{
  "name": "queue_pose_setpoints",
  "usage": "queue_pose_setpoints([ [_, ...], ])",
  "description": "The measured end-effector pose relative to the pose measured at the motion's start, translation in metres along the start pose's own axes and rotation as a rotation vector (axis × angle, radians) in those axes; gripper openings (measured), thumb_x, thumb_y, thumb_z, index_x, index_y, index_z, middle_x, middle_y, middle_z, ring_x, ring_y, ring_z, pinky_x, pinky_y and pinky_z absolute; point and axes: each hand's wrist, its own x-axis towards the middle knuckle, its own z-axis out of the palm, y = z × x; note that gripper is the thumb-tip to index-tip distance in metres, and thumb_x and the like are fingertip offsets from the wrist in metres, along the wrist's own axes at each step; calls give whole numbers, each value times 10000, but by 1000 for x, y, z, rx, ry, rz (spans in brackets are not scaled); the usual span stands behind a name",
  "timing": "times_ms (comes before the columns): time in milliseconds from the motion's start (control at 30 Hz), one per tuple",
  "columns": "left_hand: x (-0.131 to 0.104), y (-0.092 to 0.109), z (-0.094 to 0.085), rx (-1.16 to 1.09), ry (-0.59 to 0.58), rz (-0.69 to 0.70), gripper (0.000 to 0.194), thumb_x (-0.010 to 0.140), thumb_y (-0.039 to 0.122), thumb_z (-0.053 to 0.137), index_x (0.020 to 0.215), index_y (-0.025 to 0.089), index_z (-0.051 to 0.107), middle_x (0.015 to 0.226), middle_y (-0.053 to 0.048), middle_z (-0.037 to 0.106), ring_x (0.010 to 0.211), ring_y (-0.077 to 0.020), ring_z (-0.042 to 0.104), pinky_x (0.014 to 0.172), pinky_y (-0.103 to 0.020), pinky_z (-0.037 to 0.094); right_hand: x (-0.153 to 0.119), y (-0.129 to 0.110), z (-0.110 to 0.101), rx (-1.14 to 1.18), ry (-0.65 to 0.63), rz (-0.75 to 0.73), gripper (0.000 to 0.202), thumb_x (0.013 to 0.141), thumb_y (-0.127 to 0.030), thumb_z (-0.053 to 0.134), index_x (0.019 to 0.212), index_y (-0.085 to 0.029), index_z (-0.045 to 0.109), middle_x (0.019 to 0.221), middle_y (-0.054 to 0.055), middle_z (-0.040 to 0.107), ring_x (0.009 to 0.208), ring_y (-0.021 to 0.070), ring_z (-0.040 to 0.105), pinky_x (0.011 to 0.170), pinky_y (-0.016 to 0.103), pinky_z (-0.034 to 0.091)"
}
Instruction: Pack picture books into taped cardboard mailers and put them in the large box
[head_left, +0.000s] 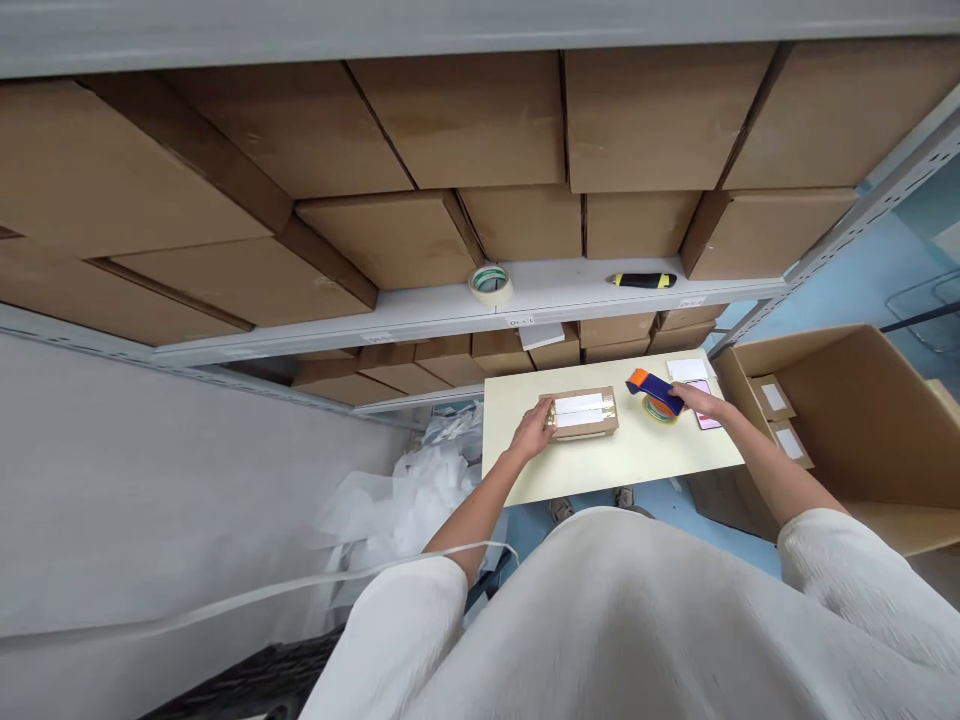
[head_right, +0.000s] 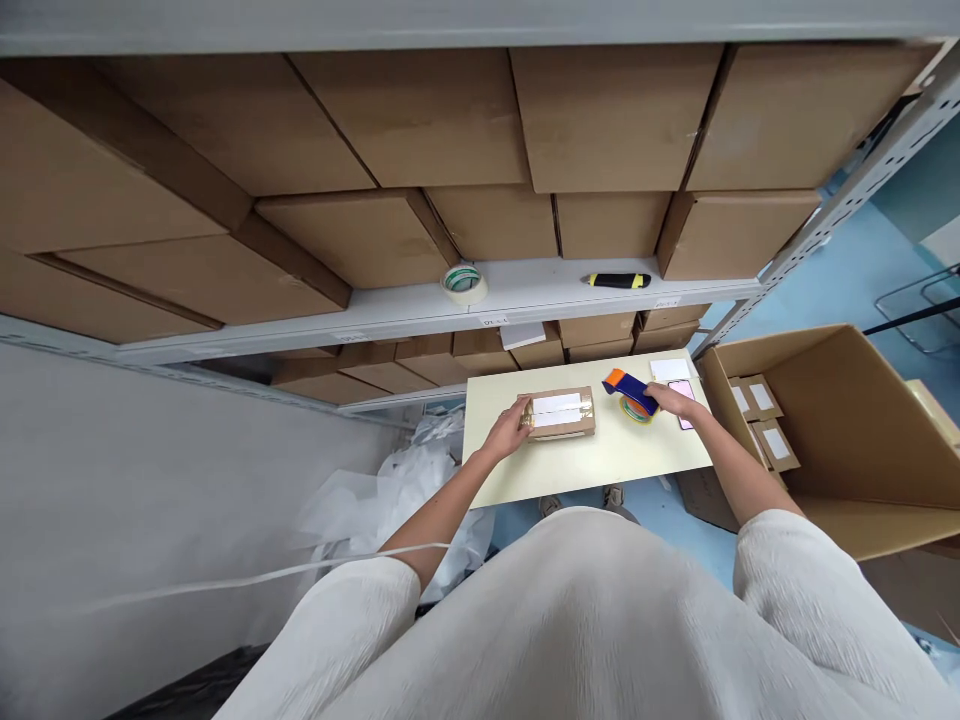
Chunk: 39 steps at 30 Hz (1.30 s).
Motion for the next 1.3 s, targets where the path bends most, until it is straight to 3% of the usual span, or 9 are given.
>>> queue_pose_setpoints([
  [167, -3, 0, 2, -21, 20, 16, 829, 914, 207, 664, 1690, 265, 378, 1740, -117, 425, 1560, -332, 456, 1273, -468, 370, -19, -88, -43, 130, 149, -320, 465, 1053, -535, 432, 1315, -218, 648, 1201, 100, 741, 1082, 313, 656, 944, 399, 523],
  [267, -7, 1, 4, -33, 32, 29, 795, 928, 216, 656, 1678, 287, 401, 1736, -104, 436, 1546, -332, 472, 1265, -476, 377, -11, -148, -64, -110, 384, -475, 491, 1079, -529, 425, 1399, -222, 635, 1320, 148, 710, 1193, 371, 615, 1043, 475, 455],
  [400, -10, 2, 5, -43, 23, 25, 748, 951, 219, 639, 1666, 254, 419, 1749, -116, 411, 1543, -335, 465, 1254, -467, 386, 27, -213, -79, -416, 587, -521, 533, 1092, -418, 386, 1550, -194, 542, 1474, 209, 638, 1313, 426, 515, 1114, 584, 329],
  [533, -12, 1, 6, -59, 3, 32, 741, 958, 206, 627, 1667, 225, 412, 1769, -124, 365, 1531, -331, 458, 1234, -448, 401, 74, -247, -84, -625, 622, -494, 585, 1061, -369, 410, 1610, -182, 483, 1547, 222, 583, 1358, 447, 441, 1127, 640, 240],
  [733, -13, 0, 10, -66, 13, 67, 740, 956, 190, 592, 1668, 254, 400, 1769, -107, 362, 1507, -343, 462, 1224, -481, 403, 113, -259, -82, -657, 653, -424, 586, 1048, -438, 484, 1590, -216, 518, 1452, 217, 595, 1324, 437, 424, 1104, 639, 256],
  [867, -18, 4, 14, 13, 55, 56, 712, 945, 161, 569, 1637, 270, 438, 1749, -120, 403, 1588, -379, 363, 1297, -622, 246, 105, -250, -80, -655, 678, -382, 681, 1015, -481, 537, 1637, -216, 458, 1550, 222, 485, 1345, 462, 382, 1110, 648, 292],
  [1000, -24, 10, 19, 85, 128, 71, 695, 911, 93, 535, 1579, 284, 508, 1737, -128, 420, 1630, -364, 304, 1295, -675, 196, 70, -206, -76, -466, 815, -456, 557, 1047, -448, 470, 1553, -227, 546, 1523, 199, 520, 1338, 424, 436, 1110, 617, 351],
  [1167, -19, 28, 31, 82, 210, 203, 697, 856, 46, 542, 1518, 262, 570, 1693, -147, 467, 1616, -352, 336, 1286, -630, 244, 16, -99, -57, -279, 833, -354, 413, 1040, -381, 469, 1352, -224, 690, 1398, 174, 628, 1286, 377, 541, 1083, 555, 443],
  [1300, -2, 66, 52, 60, 218, 322, 646, 876, 45, 511, 1475, 271, 595, 1666, -122, 496, 1593, -328, 372, 1277, -594, 267, -8, -1, -26, -187, 712, -194, 376, 993, -377, 549, 1283, -210, 723, 1331, 164, 671, 1262, 371, 591, 1080, 534, 483],
])
